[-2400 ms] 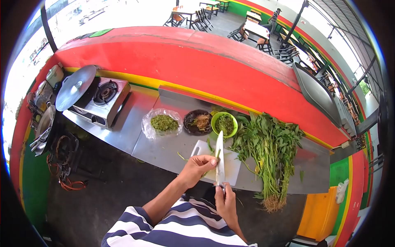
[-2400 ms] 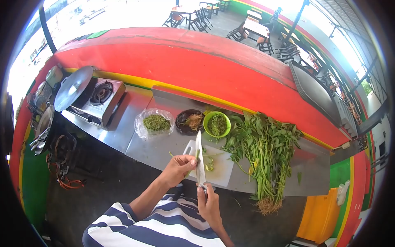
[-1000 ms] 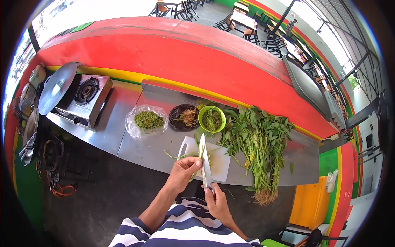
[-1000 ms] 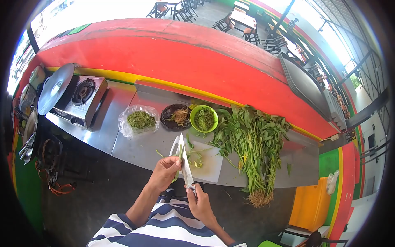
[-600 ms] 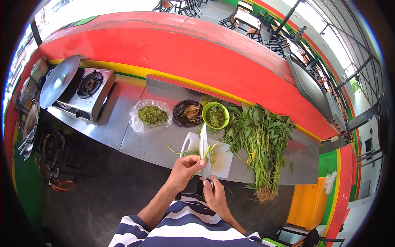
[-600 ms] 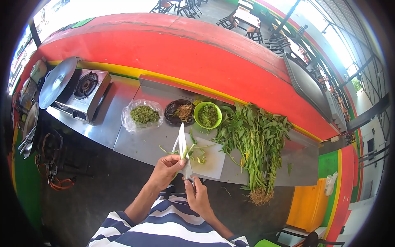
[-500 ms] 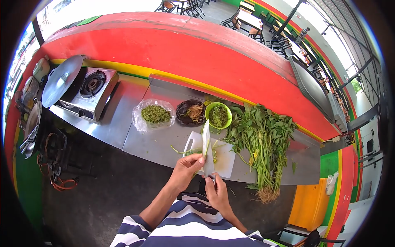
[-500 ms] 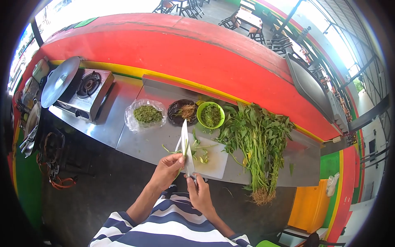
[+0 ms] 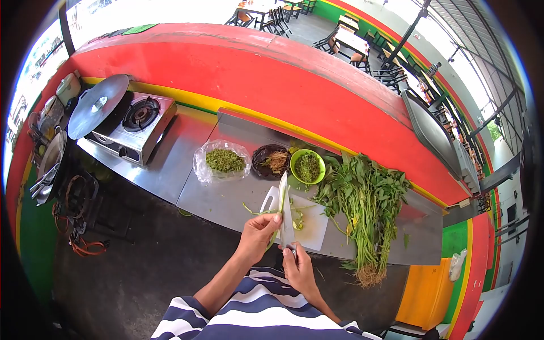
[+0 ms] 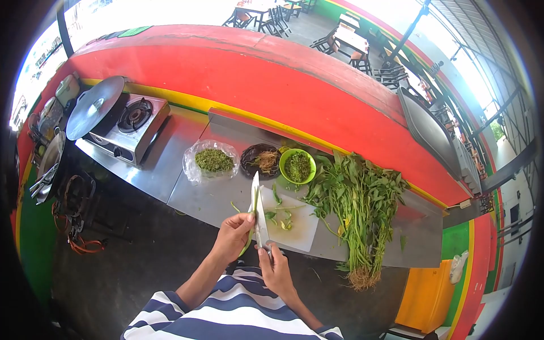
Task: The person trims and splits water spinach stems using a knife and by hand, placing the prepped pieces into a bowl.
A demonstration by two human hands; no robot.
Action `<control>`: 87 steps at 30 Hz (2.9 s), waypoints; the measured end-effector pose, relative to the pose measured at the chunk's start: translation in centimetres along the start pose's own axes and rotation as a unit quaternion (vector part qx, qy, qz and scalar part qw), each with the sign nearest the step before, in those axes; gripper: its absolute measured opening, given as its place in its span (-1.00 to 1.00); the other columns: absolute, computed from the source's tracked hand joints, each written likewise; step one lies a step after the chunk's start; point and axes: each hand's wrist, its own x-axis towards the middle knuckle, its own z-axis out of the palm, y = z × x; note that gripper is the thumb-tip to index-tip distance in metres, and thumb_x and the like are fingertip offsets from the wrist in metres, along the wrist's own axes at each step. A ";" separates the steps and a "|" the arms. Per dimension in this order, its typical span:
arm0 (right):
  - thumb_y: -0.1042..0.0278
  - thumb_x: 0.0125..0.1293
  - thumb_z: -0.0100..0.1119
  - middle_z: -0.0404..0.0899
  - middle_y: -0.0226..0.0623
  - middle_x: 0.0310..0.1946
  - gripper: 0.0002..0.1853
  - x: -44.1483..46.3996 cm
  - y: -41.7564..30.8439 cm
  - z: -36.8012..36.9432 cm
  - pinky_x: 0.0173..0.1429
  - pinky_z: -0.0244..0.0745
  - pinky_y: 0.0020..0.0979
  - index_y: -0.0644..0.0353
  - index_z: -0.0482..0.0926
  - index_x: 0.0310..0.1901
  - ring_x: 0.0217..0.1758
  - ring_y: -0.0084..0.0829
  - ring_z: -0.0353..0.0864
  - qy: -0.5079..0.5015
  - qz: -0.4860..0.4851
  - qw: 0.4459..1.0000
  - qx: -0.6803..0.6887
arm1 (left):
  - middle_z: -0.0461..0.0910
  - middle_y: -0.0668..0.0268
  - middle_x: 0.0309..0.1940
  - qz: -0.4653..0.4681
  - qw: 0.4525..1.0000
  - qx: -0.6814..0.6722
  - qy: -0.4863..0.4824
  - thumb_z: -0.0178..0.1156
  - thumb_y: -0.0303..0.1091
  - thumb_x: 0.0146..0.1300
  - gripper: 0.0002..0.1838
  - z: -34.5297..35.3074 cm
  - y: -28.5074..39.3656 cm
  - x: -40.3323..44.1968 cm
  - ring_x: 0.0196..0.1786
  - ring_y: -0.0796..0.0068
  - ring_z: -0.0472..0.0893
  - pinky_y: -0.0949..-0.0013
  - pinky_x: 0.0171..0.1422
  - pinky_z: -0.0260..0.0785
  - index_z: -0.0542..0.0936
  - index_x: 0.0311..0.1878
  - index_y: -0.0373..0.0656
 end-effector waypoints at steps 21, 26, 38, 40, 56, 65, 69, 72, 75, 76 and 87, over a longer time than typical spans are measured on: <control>0.27 0.56 -0.03 0.30 -0.54 -0.67 -0.76 0.0 0.4 1.4 -0.58 0.12 -0.56 0.29 0.49 -0.01 -0.67 -0.74 0.21 -0.004 -0.029 1.000 -0.011 | 0.69 0.38 -0.28 0.026 0.999 0.037 -0.001 0.25 -0.31 0.42 -0.82 0.6 1.1 -0.8 -0.24 0.69 0.59 0.54 -0.13 0.45 0.68 -0.14 -0.25; 0.27 0.54 0.00 0.37 -0.48 -0.66 -0.73 0.1 -0.2 1.4 -0.52 0.16 -0.52 0.33 0.51 0.01 -0.62 -0.72 0.28 -0.005 -0.013 1.000 -0.002 | 0.67 0.40 -0.32 0.026 0.997 0.070 0.010 0.25 -0.29 0.42 -0.81 0.5 1.4 -1.4 -0.32 0.71 0.57 0.54 -0.26 0.45 0.68 -0.16 -0.24; 0.26 0.53 0.03 0.38 -0.43 -0.66 -0.73 0.5 0.2 1.0 -0.52 0.17 -0.49 0.35 0.48 -0.03 -0.61 -0.69 0.29 0.008 -0.019 1.000 0.002 | 0.66 0.45 -0.38 0.018 0.997 0.078 -0.015 0.29 -0.27 0.40 -0.80 0.4 0.2 -1.5 -0.40 0.74 0.52 0.57 -0.36 0.39 0.71 -0.19 -0.24; 0.26 0.53 0.03 0.39 -0.42 -0.65 -0.73 0.4 0.5 1.0 -0.53 0.16 -0.48 0.36 0.50 -0.02 -0.62 -0.68 0.29 0.010 -0.021 1.000 -0.017 | 0.68 0.43 -0.35 0.011 0.997 0.072 0.008 0.28 -0.28 0.40 -0.79 0.8 0.8 -1.5 -0.34 0.73 0.54 0.57 -0.27 0.41 0.71 -0.18 -0.26; 0.28 0.53 0.04 0.33 -0.44 -0.69 -0.74 0.5 -0.2 1.8 -0.56 0.10 -0.48 0.37 0.50 -0.03 -0.64 -0.71 0.24 -0.011 -0.059 0.998 -0.032 | 0.68 0.34 -0.09 0.055 0.997 -0.041 -0.021 0.11 -0.34 0.50 -0.81 0.6 2.6 -0.9 -0.13 0.56 0.64 0.38 0.02 0.54 0.64 -0.04 -0.21; 0.29 0.53 0.03 0.34 -0.47 -0.68 -0.73 0.9 -0.1 1.6 -0.55 0.11 -0.50 0.37 0.50 0.02 -0.64 -0.73 0.24 -0.032 -0.055 0.998 -0.020 | 0.70 0.28 -0.20 -0.008 0.997 -0.050 -0.060 0.17 -0.34 0.46 -0.83 -2.2 2.0 -0.3 -0.17 0.52 0.66 0.35 -0.07 0.59 0.66 -0.10 -0.22; 0.29 0.53 0.03 0.35 -0.46 -0.67 -0.72 1.0 -0.1 1.3 -0.55 0.12 -0.50 0.38 0.50 0.02 -0.64 -0.72 0.26 -0.030 -0.051 0.998 -0.022 | 0.70 0.29 -0.24 0.012 0.999 -0.026 -0.033 0.23 -0.38 0.41 -0.87 -1.7 1.7 -0.4 -0.22 0.53 0.66 0.39 -0.12 0.59 0.67 -0.14 -0.23; 0.30 0.53 0.02 0.37 -0.46 -0.67 -0.73 1.2 -0.3 1.2 -0.54 0.14 -0.50 0.38 0.51 0.02 -0.63 -0.72 0.27 -0.029 -0.045 0.999 -0.009 | 0.68 0.33 -0.26 0.039 0.998 0.045 -0.021 0.30 -0.40 0.36 -0.87 -1.7 1.5 -0.2 -0.28 0.60 0.62 0.45 -0.29 0.55 0.71 -0.13 -0.25; 0.31 0.53 0.02 0.37 -0.45 -0.66 -0.74 1.5 -0.6 1.0 -0.53 0.14 -0.50 0.37 0.51 0.02 -0.63 -0.71 0.27 -0.028 -0.050 0.998 -0.021 | 0.68 0.34 -0.28 0.061 0.994 0.088 -0.016 0.31 -0.43 0.34 -0.90 -1.3 1.6 -0.2 -0.31 0.62 0.60 0.46 -0.32 0.53 0.73 -0.19 -0.26; 0.32 0.53 0.02 0.38 -0.45 -0.65 -0.74 1.6 -0.7 1.0 -0.53 0.14 -0.50 0.37 0.51 0.01 -0.62 -0.71 0.28 -0.029 -0.049 0.998 -0.018 | 0.68 0.34 -0.29 0.042 0.995 0.084 -0.026 0.31 -0.43 0.34 -0.90 -0.8 2.1 -0.5 -0.32 0.63 0.60 0.48 -0.31 0.51 0.73 -0.20 -0.26; 0.32 0.53 0.02 0.35 -0.50 -0.63 -0.77 2.1 -0.1 1.1 -0.52 0.12 -0.53 0.34 0.50 -0.03 -0.60 -0.74 0.25 -0.016 -0.013 0.998 0.058 | 0.66 0.34 -0.29 0.042 0.996 0.062 -0.042 0.27 -0.38 0.39 -0.87 -0.8 1.3 -0.4 -0.29 0.58 0.59 0.44 -0.26 0.48 0.70 -0.15 -0.24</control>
